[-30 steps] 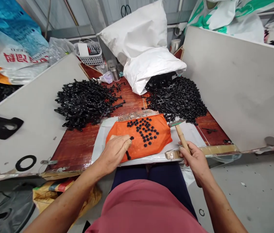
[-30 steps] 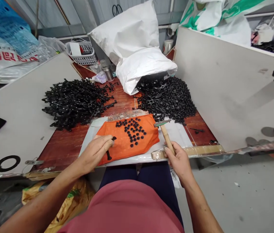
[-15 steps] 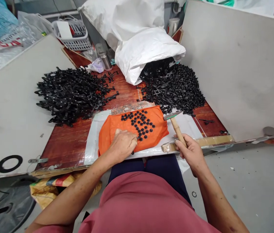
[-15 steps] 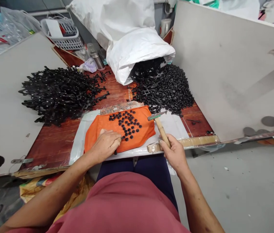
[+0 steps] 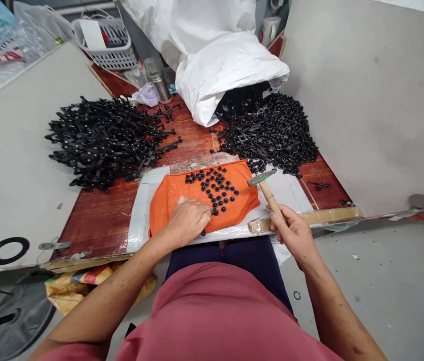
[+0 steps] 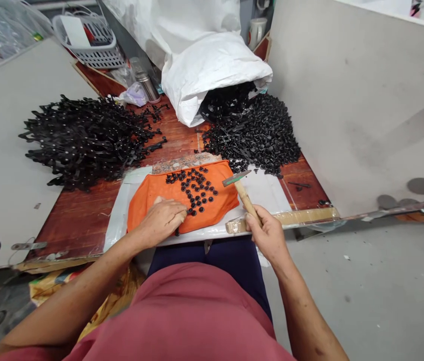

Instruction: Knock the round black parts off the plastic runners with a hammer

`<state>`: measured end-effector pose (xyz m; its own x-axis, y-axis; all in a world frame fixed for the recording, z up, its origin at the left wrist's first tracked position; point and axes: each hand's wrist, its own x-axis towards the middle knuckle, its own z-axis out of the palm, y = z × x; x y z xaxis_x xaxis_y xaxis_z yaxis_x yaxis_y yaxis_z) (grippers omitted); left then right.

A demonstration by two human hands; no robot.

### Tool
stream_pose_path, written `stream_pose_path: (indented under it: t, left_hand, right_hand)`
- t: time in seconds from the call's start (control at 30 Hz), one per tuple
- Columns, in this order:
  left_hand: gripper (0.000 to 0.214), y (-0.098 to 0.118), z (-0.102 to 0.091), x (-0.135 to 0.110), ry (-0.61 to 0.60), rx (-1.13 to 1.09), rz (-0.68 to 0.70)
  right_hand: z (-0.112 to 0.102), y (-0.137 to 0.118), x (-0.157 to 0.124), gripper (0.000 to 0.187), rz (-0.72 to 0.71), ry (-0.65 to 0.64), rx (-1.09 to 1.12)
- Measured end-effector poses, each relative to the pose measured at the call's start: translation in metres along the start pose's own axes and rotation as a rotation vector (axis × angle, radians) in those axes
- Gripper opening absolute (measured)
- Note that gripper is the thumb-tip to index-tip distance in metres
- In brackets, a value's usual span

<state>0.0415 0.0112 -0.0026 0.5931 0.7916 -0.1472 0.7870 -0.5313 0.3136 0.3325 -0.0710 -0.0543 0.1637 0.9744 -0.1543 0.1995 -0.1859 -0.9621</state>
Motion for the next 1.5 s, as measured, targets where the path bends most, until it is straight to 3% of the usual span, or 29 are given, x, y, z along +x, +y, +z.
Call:
stream_pose_path:
  t: [0.53, 0.8, 1.13, 1.33, 1.5]
  left_hand:
    - [0.034, 0.004, -0.001, 0.0, 0.029, 0.066, 0.014]
    - [0.035, -0.006, -0.001, 0.001, 0.032, -0.061, 0.032]
    - [0.036, 0.0, -0.001, 0.001, -0.001, -0.033, 0.008]
    - [0.037, 0.005, -0.006, 0.002, -0.039, -0.012, -0.02]
    - [0.038, 0.005, -0.007, 0.001, -0.059, -0.013, -0.014]
  right_hand:
    - [0.001, -0.006, 0.002, 0.052, 0.024, -0.012, -0.018]
    - [0.0, -0.002, 0.003, 0.047, -0.007, -0.031, -0.028]
    - [0.001, 0.001, 0.004, 0.051, -0.006, -0.012, -0.047]
    - [-0.001, -0.011, -0.014, 0.039, -0.275, 0.045, -0.401]
    - [0.007, -0.039, -0.041, 0.046, -0.521, 0.033, -0.692]
